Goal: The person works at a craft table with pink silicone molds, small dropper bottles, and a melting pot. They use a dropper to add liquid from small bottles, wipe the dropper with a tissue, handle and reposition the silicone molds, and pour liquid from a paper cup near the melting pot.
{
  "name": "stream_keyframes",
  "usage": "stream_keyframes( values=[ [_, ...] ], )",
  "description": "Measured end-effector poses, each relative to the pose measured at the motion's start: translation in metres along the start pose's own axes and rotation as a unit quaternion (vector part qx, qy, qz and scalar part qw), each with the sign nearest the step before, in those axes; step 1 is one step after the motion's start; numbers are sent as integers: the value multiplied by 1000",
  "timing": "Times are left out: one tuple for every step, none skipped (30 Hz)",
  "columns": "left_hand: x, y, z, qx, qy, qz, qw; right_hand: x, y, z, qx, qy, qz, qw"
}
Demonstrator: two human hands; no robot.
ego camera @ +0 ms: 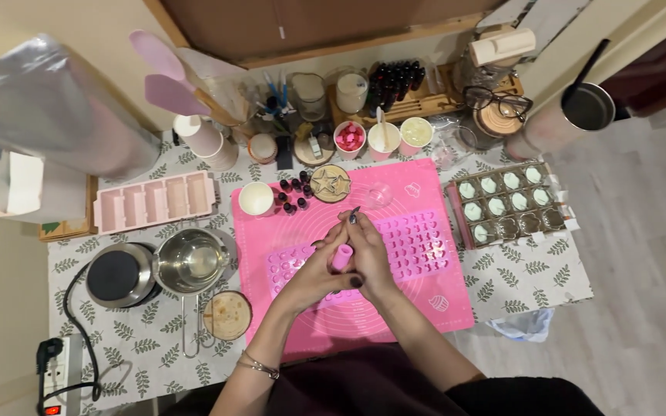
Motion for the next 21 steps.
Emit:
stream_keyframes(
  values=[
    [0, 1, 0, 0, 1, -1, 1000, -3, -4, 1, 0, 0, -1, 1000],
    [-2, -1, 1, -15, 15, 19, 1000, -6, -7, 1, 12, -3, 7, 1000],
    [-5, -3, 3, -28, 31, 41, 998, -7, -8, 3, 25, -9, 15, 1000],
    [-1, -6, 5, -26, 33, 41, 998, -6, -5, 4, 26, -12, 15, 999],
    [2, -9, 5, -32, 41, 65, 996, -5, -4, 4, 20, -15, 9, 1000],
    [5, -12, 6, -38, 50, 89, 994, -4, -4, 3, 14, -18, 4, 1000],
    [1, -12, 6, -36, 50, 89, 994, -5, -4, 3, 12, -20, 3, 1000],
    [-3, -11, 7, -37, 51, 84, 995, -6, -4, 2, 8, -22, -2, 1000],
    [-8, -11, 8, -37, 53, 80, 995, -5, -5, 3, 4, -25, -7, 1000],
    [-20, -9, 10, -34, 54, 80, 995, -4, -3, 4, 3, -28, -8, 1000],
    [-36, -7, 13, -35, 76, 67, 994, -4, -1, 3, 6, -30, -8, 1000],
    [-52, -5, 15, -36, 99, 54, 993, -3, 0, 3, 8, -32, -7, 999],
    [-54, -3, 15, -34, 99, 54, 993, -4, 0, 2, 6, -34, -7, 999],
    [-58, -2, 15, -36, 116, 10, 993, -4, 0, 1, 7, -40, -16, 999],
    [-63, 1, 17, -37, 135, -33, 990, -2, 0, 1, 8, -47, -24, 999],
    [-46, -1, 15, -33, 136, -33, 990, -2, -1, 0, 7, -50, -24, 998],
    [-26, -1, 12, -30, 115, -79, 990, -1, -2, -1, 4, -61, -35, 997],
    [-5, -2, 9, -27, 95, -126, 987, 0, -3, -1, 2, -72, -47, 996],
    [-4, -2, 11, -24, 98, -125, 987, 1, -3, -1, 2, -76, -47, 996],
    [-1, -2, 13, -20, 90, -118, 989, 3, -2, 0, 0, -86, -50, 995],
    [2, -1, 14, -16, 82, -112, 990, 5, -2, 0, -1, -96, -52, 994]
  ],
)
Point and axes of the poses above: each hand's wrist, its own z-axis away from the middle knuckle, its own y-axis out of the back of the hand, x = y × z, the point moved 9 cm from there along -z, towards the middle knuckle, and after that the axes turned 9 degrees about -z, right-handed, at the moved point
